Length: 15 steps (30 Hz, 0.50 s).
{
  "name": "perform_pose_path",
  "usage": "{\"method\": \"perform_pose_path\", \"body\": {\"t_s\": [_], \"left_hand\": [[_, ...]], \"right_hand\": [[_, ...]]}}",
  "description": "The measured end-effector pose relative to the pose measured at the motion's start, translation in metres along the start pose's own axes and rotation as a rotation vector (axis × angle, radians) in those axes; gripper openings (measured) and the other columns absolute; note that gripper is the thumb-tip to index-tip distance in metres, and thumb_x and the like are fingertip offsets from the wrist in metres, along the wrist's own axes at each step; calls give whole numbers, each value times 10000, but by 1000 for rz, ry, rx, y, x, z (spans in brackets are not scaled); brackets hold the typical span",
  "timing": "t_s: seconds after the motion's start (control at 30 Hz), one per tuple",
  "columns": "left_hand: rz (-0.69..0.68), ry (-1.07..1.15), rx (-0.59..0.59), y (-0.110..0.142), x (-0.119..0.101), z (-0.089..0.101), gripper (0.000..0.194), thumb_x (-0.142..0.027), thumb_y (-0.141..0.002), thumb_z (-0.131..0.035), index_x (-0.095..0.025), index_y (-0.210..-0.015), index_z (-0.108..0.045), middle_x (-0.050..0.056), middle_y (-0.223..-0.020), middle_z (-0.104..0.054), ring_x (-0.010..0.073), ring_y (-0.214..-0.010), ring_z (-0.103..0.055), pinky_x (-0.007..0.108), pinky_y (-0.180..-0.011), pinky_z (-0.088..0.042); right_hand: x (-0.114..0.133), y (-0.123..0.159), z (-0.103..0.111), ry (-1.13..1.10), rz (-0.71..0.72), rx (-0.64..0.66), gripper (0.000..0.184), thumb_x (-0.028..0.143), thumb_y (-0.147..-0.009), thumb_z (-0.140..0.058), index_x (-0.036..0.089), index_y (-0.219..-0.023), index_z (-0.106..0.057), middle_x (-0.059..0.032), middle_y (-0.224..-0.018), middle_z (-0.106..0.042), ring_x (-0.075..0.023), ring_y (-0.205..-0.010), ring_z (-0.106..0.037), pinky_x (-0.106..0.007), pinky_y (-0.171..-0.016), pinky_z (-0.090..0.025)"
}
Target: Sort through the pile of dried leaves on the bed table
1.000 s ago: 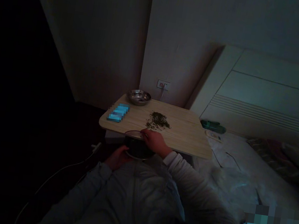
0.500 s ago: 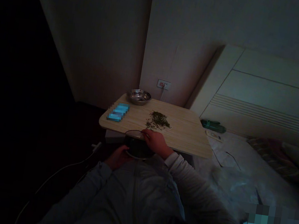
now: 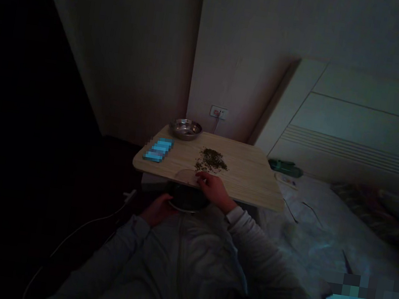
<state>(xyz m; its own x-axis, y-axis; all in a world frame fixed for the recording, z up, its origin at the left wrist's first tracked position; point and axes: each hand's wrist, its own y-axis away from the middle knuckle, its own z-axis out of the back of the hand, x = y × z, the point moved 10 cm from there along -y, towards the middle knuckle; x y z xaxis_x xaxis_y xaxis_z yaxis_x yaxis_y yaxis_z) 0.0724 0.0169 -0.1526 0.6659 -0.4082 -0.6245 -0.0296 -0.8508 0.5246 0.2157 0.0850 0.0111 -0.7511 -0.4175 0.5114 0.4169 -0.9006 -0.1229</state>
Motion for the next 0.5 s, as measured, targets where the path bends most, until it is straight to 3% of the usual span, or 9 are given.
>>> {"method": "perform_pose_path", "body": {"t_s": [0.5], "left_hand": [[10, 2, 22, -6, 2, 4, 131, -105, -766, -606, -164, -873, -654, 46, -774, -755, 206, -720, -721, 340, -698, -592]], "right_hand": [[1, -3, -5, 28, -21, 23, 388, 212, -941, -467, 176, -1268, -673, -109, -1139, -744, -222, -1028, -686, -328, -929, -497]]}}
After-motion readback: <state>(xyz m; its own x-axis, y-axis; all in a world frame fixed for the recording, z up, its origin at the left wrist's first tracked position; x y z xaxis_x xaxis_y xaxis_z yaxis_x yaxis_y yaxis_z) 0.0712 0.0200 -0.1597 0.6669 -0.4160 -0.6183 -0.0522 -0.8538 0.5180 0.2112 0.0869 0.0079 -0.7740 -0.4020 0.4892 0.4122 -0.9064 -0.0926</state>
